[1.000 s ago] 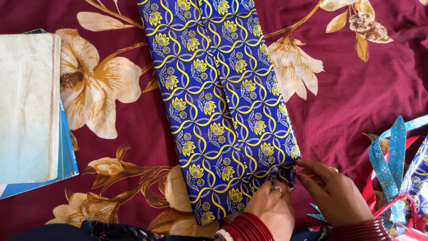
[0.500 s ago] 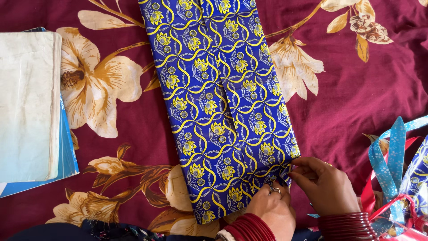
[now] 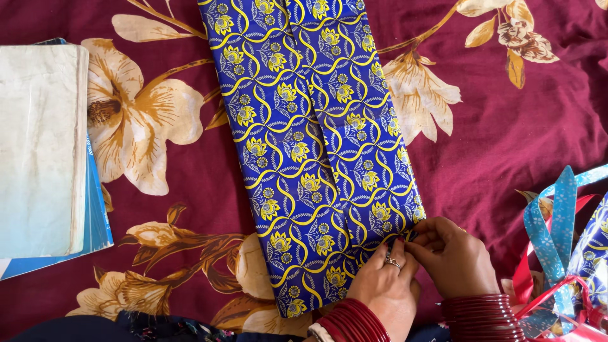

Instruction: The person wraps a rectangular item in blue and yellow patterned wrapping paper. They fold the paper over the item, smooth the edges, and secure the folds with clear adhesive tape. The person uses scissors to cut the tape and places the finished wrapped item aside.

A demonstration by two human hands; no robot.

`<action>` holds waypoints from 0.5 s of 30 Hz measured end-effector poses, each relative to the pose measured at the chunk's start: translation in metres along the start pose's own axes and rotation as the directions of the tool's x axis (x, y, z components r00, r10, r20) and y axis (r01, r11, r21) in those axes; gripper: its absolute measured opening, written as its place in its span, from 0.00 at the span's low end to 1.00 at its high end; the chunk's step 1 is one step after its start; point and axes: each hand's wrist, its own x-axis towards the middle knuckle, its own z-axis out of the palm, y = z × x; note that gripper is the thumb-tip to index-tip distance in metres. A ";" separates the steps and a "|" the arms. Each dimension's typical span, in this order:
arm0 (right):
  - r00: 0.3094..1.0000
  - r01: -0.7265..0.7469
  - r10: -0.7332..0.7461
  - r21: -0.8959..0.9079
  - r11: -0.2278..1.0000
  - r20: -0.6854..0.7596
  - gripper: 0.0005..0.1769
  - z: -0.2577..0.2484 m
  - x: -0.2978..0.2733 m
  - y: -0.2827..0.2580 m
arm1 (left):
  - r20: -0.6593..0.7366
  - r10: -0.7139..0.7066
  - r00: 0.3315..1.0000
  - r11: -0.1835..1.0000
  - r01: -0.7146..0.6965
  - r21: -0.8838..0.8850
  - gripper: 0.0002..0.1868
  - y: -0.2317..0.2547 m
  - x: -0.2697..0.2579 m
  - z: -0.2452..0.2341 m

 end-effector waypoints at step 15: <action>1.000 -0.031 0.030 0.340 0.940 0.008 0.14 -0.004 0.036 0.034 | 0.116 -0.044 0.992 0.999 0.042 0.021 0.22 -0.003 -0.001 0.015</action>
